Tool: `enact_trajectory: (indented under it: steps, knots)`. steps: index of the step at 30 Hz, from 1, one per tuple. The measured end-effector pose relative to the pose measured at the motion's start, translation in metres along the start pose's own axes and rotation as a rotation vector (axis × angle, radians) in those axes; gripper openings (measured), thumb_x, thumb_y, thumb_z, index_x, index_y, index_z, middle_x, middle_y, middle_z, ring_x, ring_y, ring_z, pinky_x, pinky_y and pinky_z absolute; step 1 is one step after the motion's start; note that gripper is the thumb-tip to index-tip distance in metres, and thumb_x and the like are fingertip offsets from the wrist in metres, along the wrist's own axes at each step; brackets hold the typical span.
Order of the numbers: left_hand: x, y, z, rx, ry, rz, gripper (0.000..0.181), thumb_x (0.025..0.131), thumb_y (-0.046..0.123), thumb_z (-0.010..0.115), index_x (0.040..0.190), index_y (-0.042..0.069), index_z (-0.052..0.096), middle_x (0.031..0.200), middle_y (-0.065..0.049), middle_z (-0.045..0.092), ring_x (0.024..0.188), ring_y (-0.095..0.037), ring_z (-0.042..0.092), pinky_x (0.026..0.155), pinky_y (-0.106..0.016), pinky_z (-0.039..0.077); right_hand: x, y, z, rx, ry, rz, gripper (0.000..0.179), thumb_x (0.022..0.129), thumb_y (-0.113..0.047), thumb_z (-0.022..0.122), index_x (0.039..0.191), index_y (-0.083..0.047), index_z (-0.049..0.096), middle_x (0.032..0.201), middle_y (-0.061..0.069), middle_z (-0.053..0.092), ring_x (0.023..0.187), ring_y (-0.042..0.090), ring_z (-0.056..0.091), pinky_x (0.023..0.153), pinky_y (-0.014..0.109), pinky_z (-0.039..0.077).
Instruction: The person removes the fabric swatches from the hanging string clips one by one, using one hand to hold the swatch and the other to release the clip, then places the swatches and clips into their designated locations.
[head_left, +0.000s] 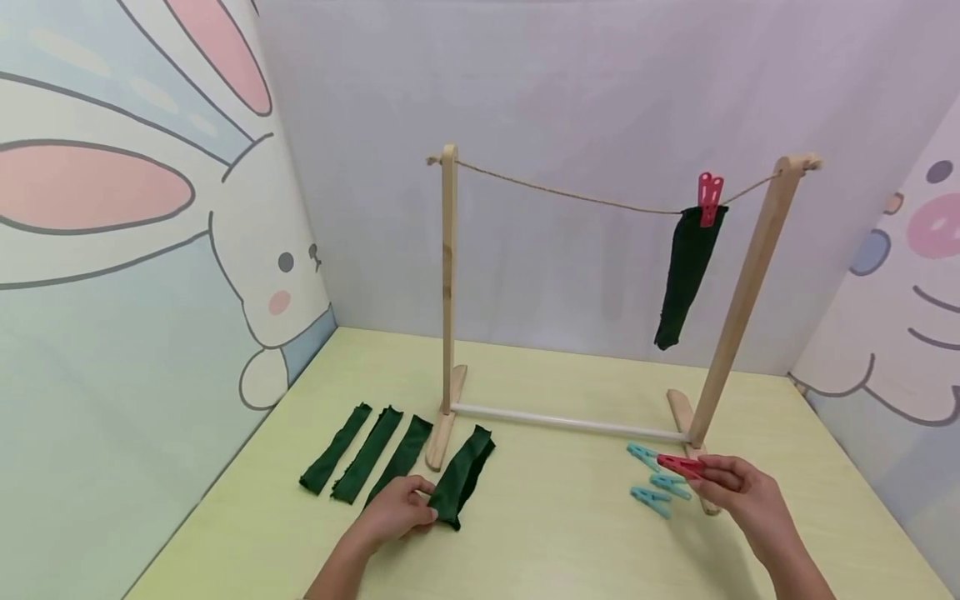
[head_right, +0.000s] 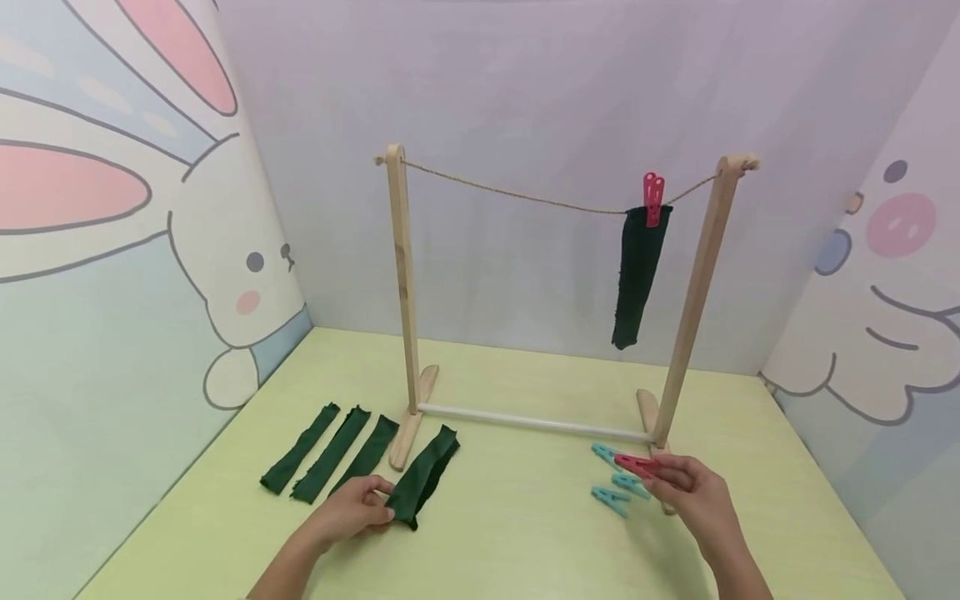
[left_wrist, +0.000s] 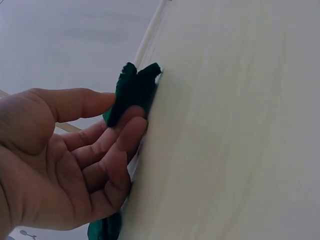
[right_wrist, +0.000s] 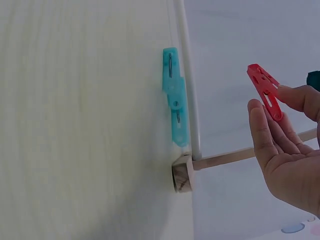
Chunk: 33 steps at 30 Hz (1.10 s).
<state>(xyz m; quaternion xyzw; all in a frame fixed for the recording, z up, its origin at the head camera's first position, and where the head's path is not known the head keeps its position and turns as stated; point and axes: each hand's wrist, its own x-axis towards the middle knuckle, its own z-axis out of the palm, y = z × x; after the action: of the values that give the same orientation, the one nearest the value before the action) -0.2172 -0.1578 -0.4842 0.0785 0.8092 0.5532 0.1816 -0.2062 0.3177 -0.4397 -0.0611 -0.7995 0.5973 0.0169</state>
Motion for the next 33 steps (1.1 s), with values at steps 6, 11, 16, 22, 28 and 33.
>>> enact_trajectory:
  steps: [6, 11, 16, 22, 28, 33]
  knots:
    - [-0.002, -0.006, -0.003, 0.001, -0.025, -0.007, 0.026, 0.081, 0.002, 0.065, 0.103, -0.009, 0.056, 0.073, -0.008, 0.064, 0.063, -0.021, 0.062, 0.058, -0.034, 0.047, -0.003, 0.008, -0.009, -0.113, -0.009, 0.057, 0.049, 0.083, -0.003, 0.068, 0.12, 0.015, 0.043, 0.098, 0.012, 0.066, 0.08, 0.009, 0.062, 0.069, 0.025, 0.051]
    - [-0.002, -0.004, 0.003, -0.079, -0.091, -0.02, 0.024, 0.083, -0.002, 0.058, 0.105, -0.011, 0.054, 0.075, -0.012, 0.065, 0.061, -0.024, 0.063, 0.06, -0.036, 0.052, -0.006, 0.016, -0.019, -0.172, -0.021, 0.083, 0.051, 0.081, -0.007, 0.071, 0.12, 0.016, 0.047, 0.095, 0.011, 0.064, 0.079, 0.012, 0.061, 0.07, 0.027, 0.051]
    - [0.0, 0.001, 0.006, -0.077, -0.119, -0.029, 0.021, 0.084, -0.001, 0.057, 0.103, -0.009, 0.056, 0.074, -0.012, 0.065, 0.061, -0.024, 0.063, 0.061, -0.035, 0.052, -0.009, 0.024, -0.028, -0.236, -0.068, 0.088, 0.047, 0.081, -0.001, 0.069, 0.119, 0.018, 0.048, 0.095, 0.011, 0.063, 0.078, 0.013, 0.06, 0.068, 0.027, 0.051]
    - [-0.001, 0.0, 0.002, 0.022, -0.058, -0.028, 0.02, 0.082, 0.004, 0.062, 0.1, -0.005, 0.059, 0.071, -0.008, 0.063, 0.061, -0.021, 0.061, 0.057, -0.033, 0.047, -0.008, 0.032, -0.036, -0.281, -0.156, 0.114, 0.047, 0.079, -0.005, 0.072, 0.116, 0.016, 0.051, 0.097, 0.012, 0.064, 0.078, 0.016, 0.059, 0.066, 0.027, 0.049]
    - [-0.003, -0.001, -0.004, 0.057, -0.059, -0.006, 0.022, 0.081, 0.007, 0.066, 0.1, -0.003, 0.06, 0.069, -0.006, 0.061, 0.061, -0.02, 0.058, 0.053, -0.033, 0.042, -0.004, 0.038, -0.046, -0.245, -0.253, 0.123, 0.05, 0.08, -0.008, 0.072, 0.115, 0.019, 0.049, 0.096, 0.014, 0.065, 0.081, 0.019, 0.062, 0.067, 0.03, 0.051]
    - [-0.005, 0.002, -0.009, 0.081, -0.09, 0.01, 0.026, 0.08, 0.005, 0.062, 0.105, -0.003, 0.059, 0.073, -0.004, 0.061, 0.064, -0.02, 0.055, 0.052, -0.032, 0.039, -0.002, 0.042, -0.053, -0.259, -0.329, 0.132, 0.05, 0.081, -0.013, 0.073, 0.114, 0.018, 0.051, 0.094, 0.012, 0.065, 0.079, 0.02, 0.059, 0.064, 0.033, 0.05]
